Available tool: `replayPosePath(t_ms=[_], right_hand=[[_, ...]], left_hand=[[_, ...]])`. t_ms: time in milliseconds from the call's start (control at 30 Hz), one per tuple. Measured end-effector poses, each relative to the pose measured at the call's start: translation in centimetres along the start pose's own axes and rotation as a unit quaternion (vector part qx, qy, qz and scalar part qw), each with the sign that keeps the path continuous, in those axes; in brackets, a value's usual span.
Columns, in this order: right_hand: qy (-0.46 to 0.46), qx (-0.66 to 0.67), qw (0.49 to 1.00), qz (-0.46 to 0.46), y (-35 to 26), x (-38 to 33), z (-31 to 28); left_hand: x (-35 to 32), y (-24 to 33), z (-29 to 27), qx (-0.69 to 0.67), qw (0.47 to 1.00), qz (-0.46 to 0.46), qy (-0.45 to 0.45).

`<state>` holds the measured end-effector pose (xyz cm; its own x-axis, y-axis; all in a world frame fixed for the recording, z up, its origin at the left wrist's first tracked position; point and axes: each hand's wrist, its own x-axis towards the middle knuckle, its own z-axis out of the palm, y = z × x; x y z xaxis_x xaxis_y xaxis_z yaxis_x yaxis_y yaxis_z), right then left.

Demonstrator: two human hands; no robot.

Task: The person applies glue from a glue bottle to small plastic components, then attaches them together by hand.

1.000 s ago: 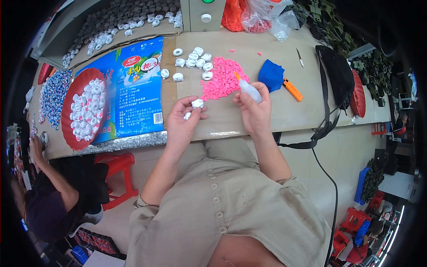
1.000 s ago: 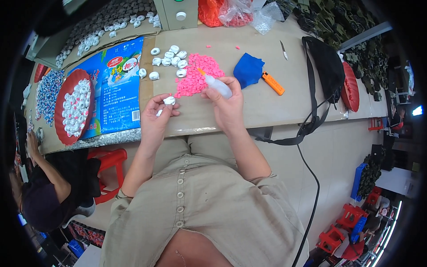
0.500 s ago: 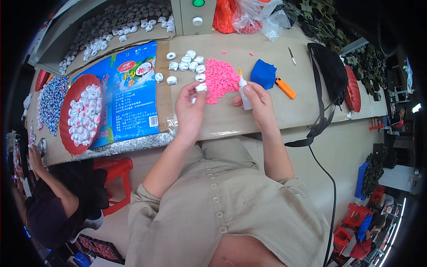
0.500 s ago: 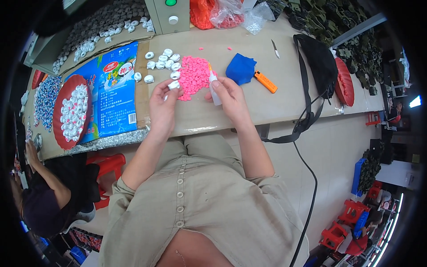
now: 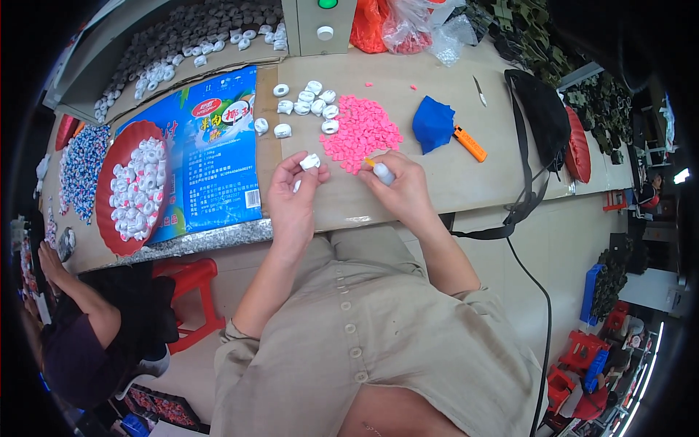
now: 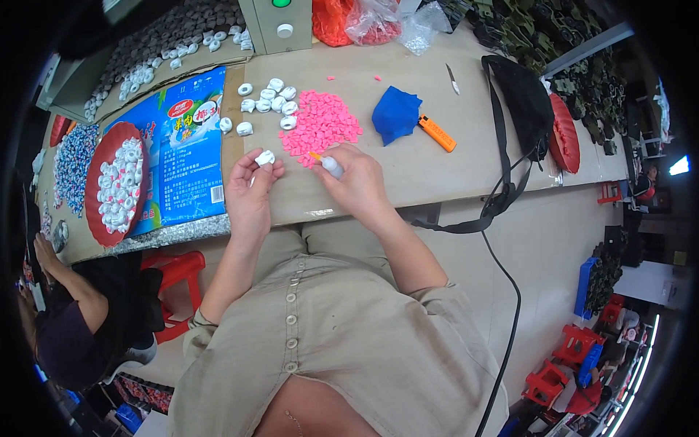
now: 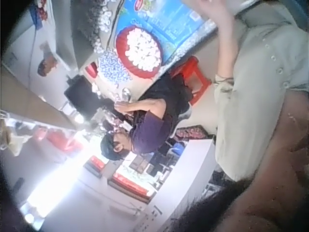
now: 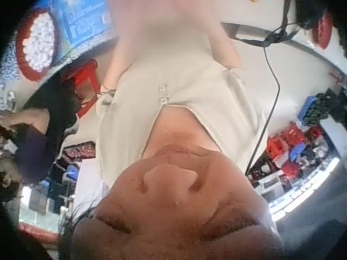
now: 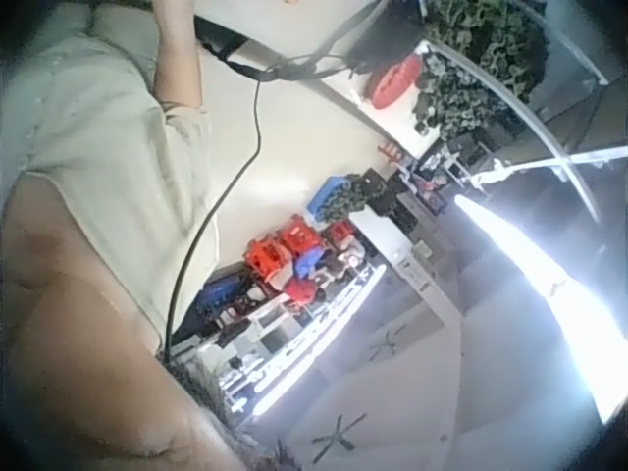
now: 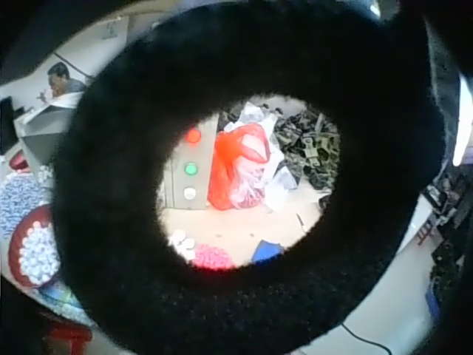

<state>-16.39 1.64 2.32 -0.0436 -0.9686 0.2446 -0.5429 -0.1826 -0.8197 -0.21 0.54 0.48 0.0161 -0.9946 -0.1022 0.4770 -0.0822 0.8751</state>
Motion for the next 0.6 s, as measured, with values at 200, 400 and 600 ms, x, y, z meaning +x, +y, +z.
replayPosePath(t_ms=[200, 400, 600], right_hand=[[-0.005, -0.117, 0.993, -0.007, -1.02, 0.1, 0.44], [-0.064, -0.143, 0.986, -0.058, -1.0, 0.46, -0.09], [-0.067, -0.166, 0.983, -0.041, -0.79, 0.4, -0.07]], left_hand=[[-0.15, -0.02, -0.09, 0.011, 0.999, 0.019, -0.024], [-0.19, 0.03, -0.37, 0.009, 0.999, 0.018, -0.034], [-0.15, -0.06, -0.38, 0.03, 0.999, 0.016, -0.039]])
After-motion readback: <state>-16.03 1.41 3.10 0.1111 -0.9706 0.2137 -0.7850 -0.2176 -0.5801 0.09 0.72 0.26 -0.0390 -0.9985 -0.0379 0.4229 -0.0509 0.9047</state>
